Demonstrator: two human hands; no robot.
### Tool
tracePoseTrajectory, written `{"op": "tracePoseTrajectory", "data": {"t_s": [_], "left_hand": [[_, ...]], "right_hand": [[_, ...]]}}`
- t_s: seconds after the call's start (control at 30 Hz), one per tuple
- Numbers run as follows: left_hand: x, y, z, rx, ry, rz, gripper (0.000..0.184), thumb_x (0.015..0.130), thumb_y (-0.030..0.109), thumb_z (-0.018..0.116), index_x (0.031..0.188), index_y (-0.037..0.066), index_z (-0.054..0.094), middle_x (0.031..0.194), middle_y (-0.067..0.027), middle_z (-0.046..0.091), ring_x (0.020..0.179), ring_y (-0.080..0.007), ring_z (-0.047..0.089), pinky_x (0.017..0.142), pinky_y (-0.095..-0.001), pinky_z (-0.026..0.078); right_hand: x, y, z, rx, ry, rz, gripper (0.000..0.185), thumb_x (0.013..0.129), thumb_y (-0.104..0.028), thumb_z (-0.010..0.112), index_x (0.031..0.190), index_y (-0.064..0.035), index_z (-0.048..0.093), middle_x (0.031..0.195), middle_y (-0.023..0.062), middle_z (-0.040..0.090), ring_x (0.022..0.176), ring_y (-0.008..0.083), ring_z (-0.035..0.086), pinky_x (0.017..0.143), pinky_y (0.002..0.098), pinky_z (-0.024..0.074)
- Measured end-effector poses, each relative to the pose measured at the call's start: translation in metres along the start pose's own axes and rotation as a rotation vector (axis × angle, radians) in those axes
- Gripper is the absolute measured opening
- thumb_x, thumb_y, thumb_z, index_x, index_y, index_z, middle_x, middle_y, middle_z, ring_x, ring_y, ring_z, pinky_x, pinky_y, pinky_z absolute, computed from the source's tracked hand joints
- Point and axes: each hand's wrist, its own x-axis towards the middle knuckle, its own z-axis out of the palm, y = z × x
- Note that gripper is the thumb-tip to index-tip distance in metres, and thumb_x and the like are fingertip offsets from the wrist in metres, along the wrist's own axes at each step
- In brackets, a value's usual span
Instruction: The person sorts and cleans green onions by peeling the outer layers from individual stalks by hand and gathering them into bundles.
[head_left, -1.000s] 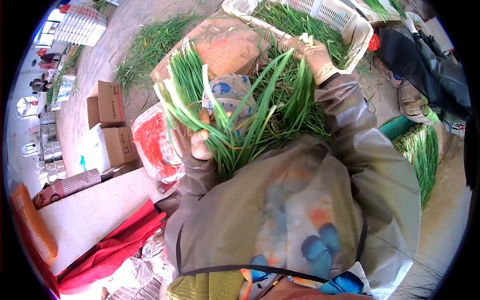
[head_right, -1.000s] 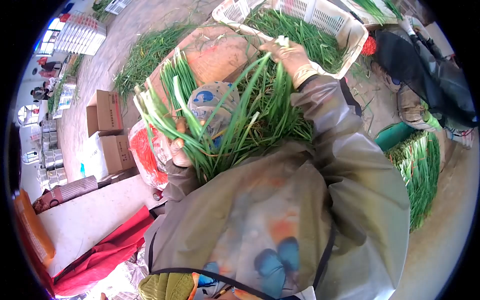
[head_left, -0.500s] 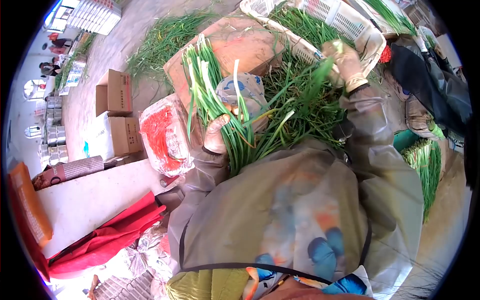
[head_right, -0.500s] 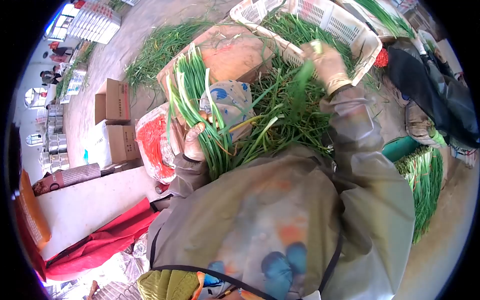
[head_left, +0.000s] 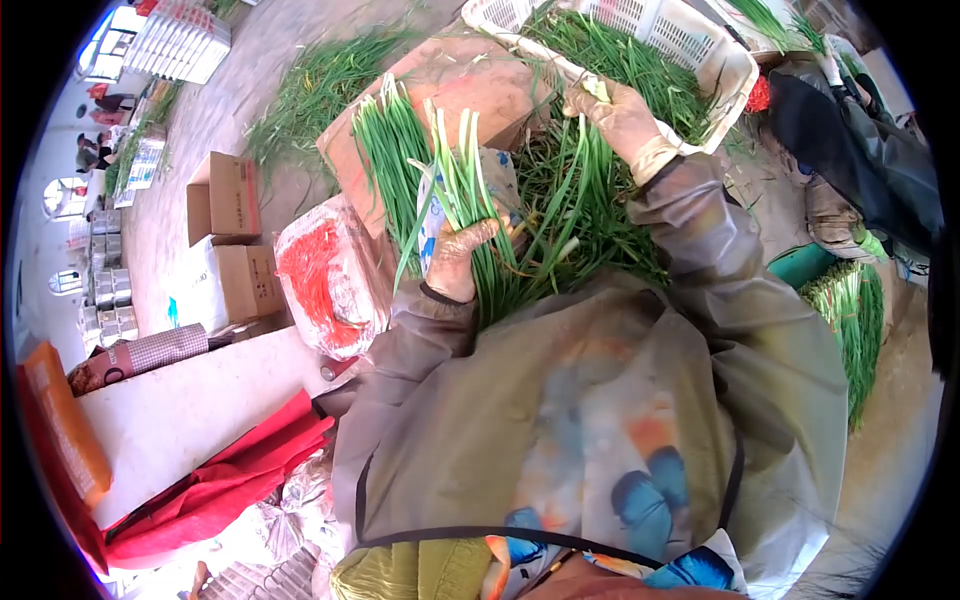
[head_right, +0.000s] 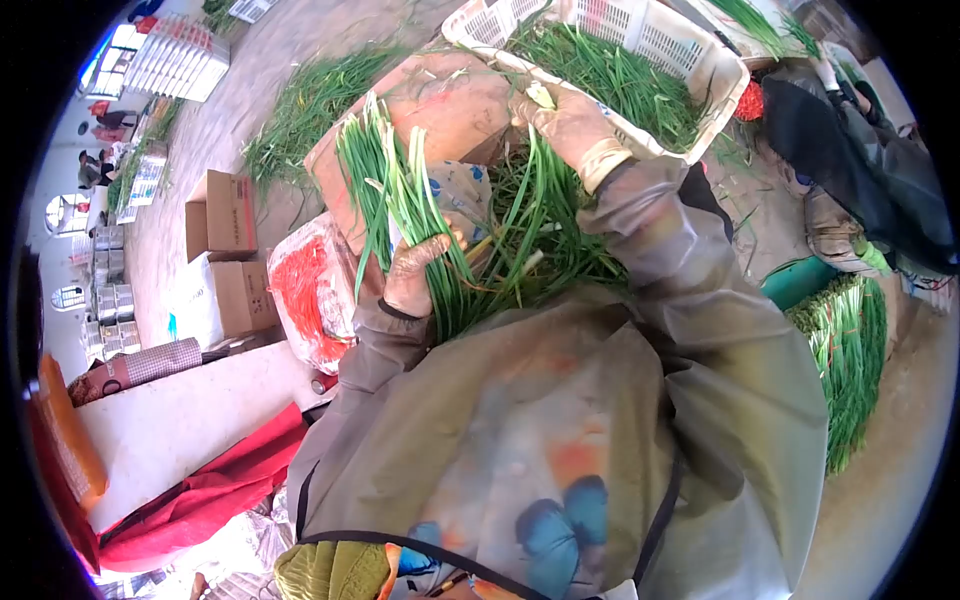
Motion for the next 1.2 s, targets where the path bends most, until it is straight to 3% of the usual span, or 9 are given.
{"op": "tracePoseTrajectory", "data": {"t_s": [0.03, 0.13, 0.27, 0.5, 0.7, 0.8, 0.97, 1.0, 1.2], "left_hand": [[0.003, -0.001, -0.001, 0.035, -0.014, -0.001, 0.028, 0.073, 0.006, 0.066, 0.099, 0.002, 0.056, 0.086, -0.0065, 0.062, 0.078, -0.0181, 0.059, 0.071, -0.0295, 0.047], [0.008, -0.009, 0.006, 0.061, -0.083, 0.026, 0.024, 0.075, 0.006, 0.064, 0.098, 0.001, 0.057, 0.086, -0.0069, 0.062, 0.076, -0.0157, 0.058, 0.071, -0.0280, 0.045], [0.006, -0.013, 0.014, -0.008, -0.108, 0.013, 0.027, 0.077, 0.007, 0.064, 0.101, 0.001, 0.054, 0.088, -0.0061, 0.060, 0.076, -0.0150, 0.057, 0.071, -0.0267, 0.045], [0.001, -0.006, -0.018, -0.200, 0.058, 0.017, 0.030, 0.079, 0.018, 0.065, 0.101, 0.003, 0.054, 0.089, -0.0087, 0.059, 0.084, -0.0211, 0.058, 0.076, -0.0316, 0.047], [0.003, -0.005, 0.010, -0.135, -0.031, -0.063, 0.026, 0.077, 0.012, 0.066, 0.099, 0.004, 0.055, 0.089, -0.0075, 0.060, 0.080, -0.0180, 0.059, 0.072, -0.0283, 0.048], [0.013, -0.004, 0.010, 0.043, -0.103, 0.018, 0.036, 0.074, 0.007, 0.068, 0.107, 0.004, 0.054, 0.092, -0.0054, 0.060, 0.078, -0.0147, 0.058, 0.070, -0.0268, 0.046], [0.033, 0.003, 0.010, 0.209, -0.140, 0.210, 0.037, 0.073, 0.002, 0.066, 0.107, 0.003, 0.052, 0.092, -0.0039, 0.059, 0.078, -0.0134, 0.056, 0.069, -0.0269, 0.045], [0.035, 0.001, 0.005, 0.172, -0.154, 0.192, 0.035, 0.074, 0.001, 0.063, 0.107, 0.002, 0.052, 0.090, -0.0048, 0.059, 0.077, -0.0146, 0.056, 0.070, -0.0271, 0.045], [0.026, -0.006, 0.008, 0.027, -0.025, 0.070, 0.026, 0.076, 0.012, 0.060, 0.099, 0.001, 0.055, 0.078, -0.0069, 0.060, 0.073, -0.0175, 0.057, 0.066, -0.0286, 0.047]], "right_hand": [[0.002, 0.018, -0.001, 0.311, -0.088, 0.078, 0.026, 0.084, -0.023, 0.060, 0.099, -0.0007, 0.059, 0.082, 0.0054, 0.062, 0.070, 0.0114, 0.057, 0.067, 0.0249, 0.0461], [-0.019, -0.019, 0.030, 0.197, -0.221, 0.352, 0.031, 0.078, -0.025, 0.067, 0.097, -0.0006, 0.060, 0.080, 0.0050, 0.062, 0.061, 0.0100, 0.053, 0.059, 0.0225, 0.0453], [-0.019, 0.004, 0.050, 0.220, -0.302, 0.253, 0.025, 0.077, -0.014, 0.068, 0.093, 0.0015, 0.056, 0.076, 0.0039, 0.060, 0.060, 0.0095, 0.052, 0.054, 0.0230, 0.0427], [-0.021, 0.011, 0.041, 0.125, -0.322, 0.287, 0.023, 0.076, -0.019, 0.069, 0.085, 0.0008, 0.061, 0.070, 0.0023, 0.059, 0.055, 0.0110, 0.049, 0.053, 0.0244, 0.0412], [-0.018, 0.006, 0.059, 0.164, -0.351, 0.238, 0.034, 0.076, -0.019, 0.069, 0.102, 0.0014, 0.059, 0.081, 0.0034, 0.062, 0.068, 0.0096, 0.055, 0.061, 0.0250, 0.0455], [-0.022, 0.012, 0.065, 0.228, -0.335, 0.207, 0.037, 0.075, -0.020, 0.068, 0.104, 0.0004, 0.058, 0.084, 0.0093, 0.063, 0.070, 0.0175, 0.059, 0.066, 0.0295, 0.0465], [-0.032, 0.000, 0.062, -0.299, -0.335, 0.043, 0.037, 0.074, -0.018, 0.067, 0.103, 0.0024, 0.056, 0.083, 0.0064, 0.062, 0.074, 0.0130, 0.056, 0.072, 0.0271, 0.0456], [-0.034, -0.004, 0.058, -0.230, -0.345, 0.085, 0.043, 0.073, -0.023, 0.062, 0.109, 0.0000, 0.055, 0.087, 0.0163, 0.063, 0.079, 0.0273, 0.060, 0.074, 0.0315, 0.0456], [-0.039, 0.004, 0.055, 0.035, -0.422, 0.196, 0.035, 0.077, -0.014, 0.060, 0.109, 0.0011, 0.055, 0.082, 0.0064, 0.062, 0.070, 0.0130, 0.055, 0.065, 0.0258, 0.0445]]}}
